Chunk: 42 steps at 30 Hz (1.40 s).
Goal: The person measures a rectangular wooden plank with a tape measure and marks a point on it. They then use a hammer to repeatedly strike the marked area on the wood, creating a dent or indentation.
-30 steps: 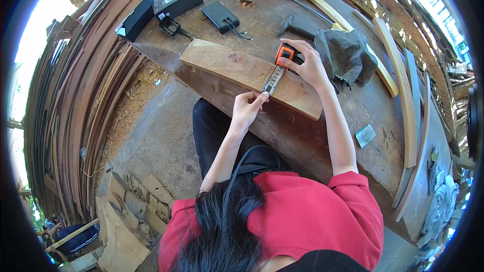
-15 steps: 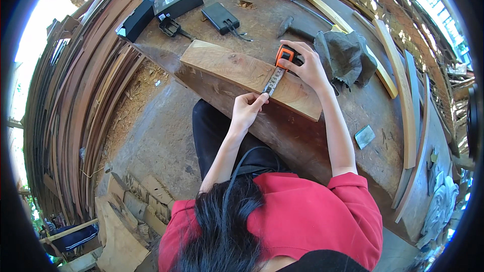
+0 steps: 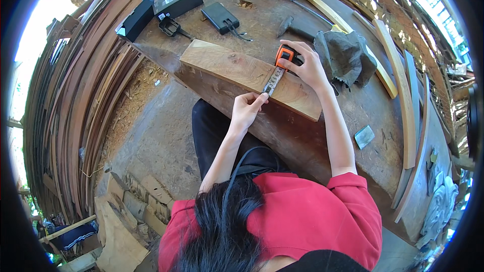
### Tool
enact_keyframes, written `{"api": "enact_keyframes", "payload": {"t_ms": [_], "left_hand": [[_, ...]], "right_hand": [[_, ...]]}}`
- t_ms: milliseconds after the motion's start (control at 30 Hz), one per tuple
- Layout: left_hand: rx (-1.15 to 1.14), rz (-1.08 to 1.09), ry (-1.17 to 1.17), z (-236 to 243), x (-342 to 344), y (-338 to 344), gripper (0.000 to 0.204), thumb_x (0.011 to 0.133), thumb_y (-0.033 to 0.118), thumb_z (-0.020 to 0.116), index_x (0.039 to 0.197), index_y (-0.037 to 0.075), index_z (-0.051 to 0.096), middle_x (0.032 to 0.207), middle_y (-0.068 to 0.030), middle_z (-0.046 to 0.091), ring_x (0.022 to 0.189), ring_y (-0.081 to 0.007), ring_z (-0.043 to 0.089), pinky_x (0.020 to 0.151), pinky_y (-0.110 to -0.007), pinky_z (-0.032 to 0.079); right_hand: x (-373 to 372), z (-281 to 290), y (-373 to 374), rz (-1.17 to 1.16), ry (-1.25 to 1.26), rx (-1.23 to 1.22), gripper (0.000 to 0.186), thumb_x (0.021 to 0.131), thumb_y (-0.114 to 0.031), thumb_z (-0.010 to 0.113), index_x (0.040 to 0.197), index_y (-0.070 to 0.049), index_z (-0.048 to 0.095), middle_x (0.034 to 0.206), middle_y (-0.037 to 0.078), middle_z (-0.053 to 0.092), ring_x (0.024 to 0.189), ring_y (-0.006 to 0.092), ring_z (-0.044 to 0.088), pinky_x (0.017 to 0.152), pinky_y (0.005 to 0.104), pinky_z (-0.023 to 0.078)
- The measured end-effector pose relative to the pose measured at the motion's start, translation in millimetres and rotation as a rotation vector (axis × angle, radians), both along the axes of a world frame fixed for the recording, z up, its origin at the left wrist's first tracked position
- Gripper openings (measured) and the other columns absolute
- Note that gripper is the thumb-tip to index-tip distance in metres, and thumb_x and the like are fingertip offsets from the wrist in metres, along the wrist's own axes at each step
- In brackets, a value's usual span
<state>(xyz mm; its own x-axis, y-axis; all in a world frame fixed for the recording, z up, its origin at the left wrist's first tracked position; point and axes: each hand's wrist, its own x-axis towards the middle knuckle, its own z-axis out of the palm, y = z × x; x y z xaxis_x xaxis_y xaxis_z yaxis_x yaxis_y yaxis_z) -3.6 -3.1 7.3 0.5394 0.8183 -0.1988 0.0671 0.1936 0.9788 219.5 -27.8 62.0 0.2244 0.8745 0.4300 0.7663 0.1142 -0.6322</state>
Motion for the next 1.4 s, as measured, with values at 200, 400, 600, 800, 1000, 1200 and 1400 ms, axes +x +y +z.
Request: {"api": "enact_keyframes", "payload": {"t_ms": [200,400,600,800,1000,1200,1400], "left_hand": [[-0.006,0.000,0.010,0.4,-0.1,-0.2,0.032,0.088,0.030,0.070,0.075,0.001,0.070,0.057,0.0032,0.053,0.053,-0.0030,0.042,0.050,-0.022,0.029],[-0.002,-0.006,0.010,2.8,0.1,-0.7,0.032,0.088,0.030,0.070,0.075,0.001,0.070,0.057,0.0032,0.053,0.053,-0.0030,0.043,0.050,-0.021,0.030],[-0.004,-0.002,0.001,4.2,-0.1,-1.8,0.031,0.088,0.029,0.069,0.076,0.001,0.070,0.057,0.0034,0.053,0.053,-0.0030,0.043,0.050,-0.022,0.031],[0.000,-0.002,0.005,2.4,-0.1,-1.1,0.031,0.088,0.029,0.069,0.076,0.000,0.070,0.057,0.0035,0.053,0.052,-0.0029,0.043,0.050,-0.022,0.030],[-0.005,-0.005,0.021,2.0,-0.2,-0.6,0.031,0.089,0.029,0.069,0.076,0.000,0.070,0.057,0.0032,0.052,0.053,-0.0030,0.043,0.050,-0.022,0.030],[0.006,-0.003,0.013,3.1,0.0,-1.6,0.032,0.089,0.029,0.069,0.076,0.000,0.070,0.057,0.0032,0.052,0.053,-0.0033,0.043,0.050,-0.022,0.030],[0.000,-0.004,0.013,1.8,-0.1,-0.9,0.032,0.089,0.029,0.069,0.076,0.000,0.070,0.057,0.0032,0.052,0.053,-0.0035,0.043,0.051,-0.022,0.031]], "right_hand": [[0.3,0.2,0.1,0.003,-0.001,-0.001,0.055,0.077,-0.039,0.077,0.125,-0.017,0.062,0.119,0.010,0.063,0.111,0.0309,0.060,0.097,0.0415,0.045],[0.8,-0.7,0.2,0.005,0.004,0.000,0.055,0.077,-0.039,0.076,0.125,-0.017,0.062,0.119,0.010,0.063,0.111,0.0308,0.060,0.097,0.0413,0.045],[1.4,-1.3,0.7,0.009,-0.002,0.005,0.054,0.077,-0.038,0.076,0.125,-0.017,0.062,0.119,0.010,0.063,0.111,0.0311,0.060,0.097,0.0412,0.046],[0.0,1.3,0.1,0.014,0.008,0.001,0.055,0.077,-0.039,0.076,0.125,-0.017,0.062,0.120,0.011,0.063,0.111,0.0313,0.060,0.097,0.0414,0.046],[0.8,-0.6,1.0,0.009,0.003,-0.003,0.056,0.077,-0.040,0.076,0.126,-0.018,0.061,0.120,0.011,0.063,0.112,0.0317,0.060,0.098,0.0414,0.046],[1.4,-2.0,1.3,0.008,-0.004,0.007,0.055,0.077,-0.040,0.076,0.125,-0.017,0.062,0.121,0.011,0.063,0.112,0.0320,0.060,0.098,0.0413,0.046],[0.7,-0.3,1.0,0.013,0.003,0.007,0.055,0.077,-0.039,0.076,0.125,-0.017,0.062,0.120,0.012,0.063,0.112,0.0319,0.060,0.097,0.0412,0.046]]}}
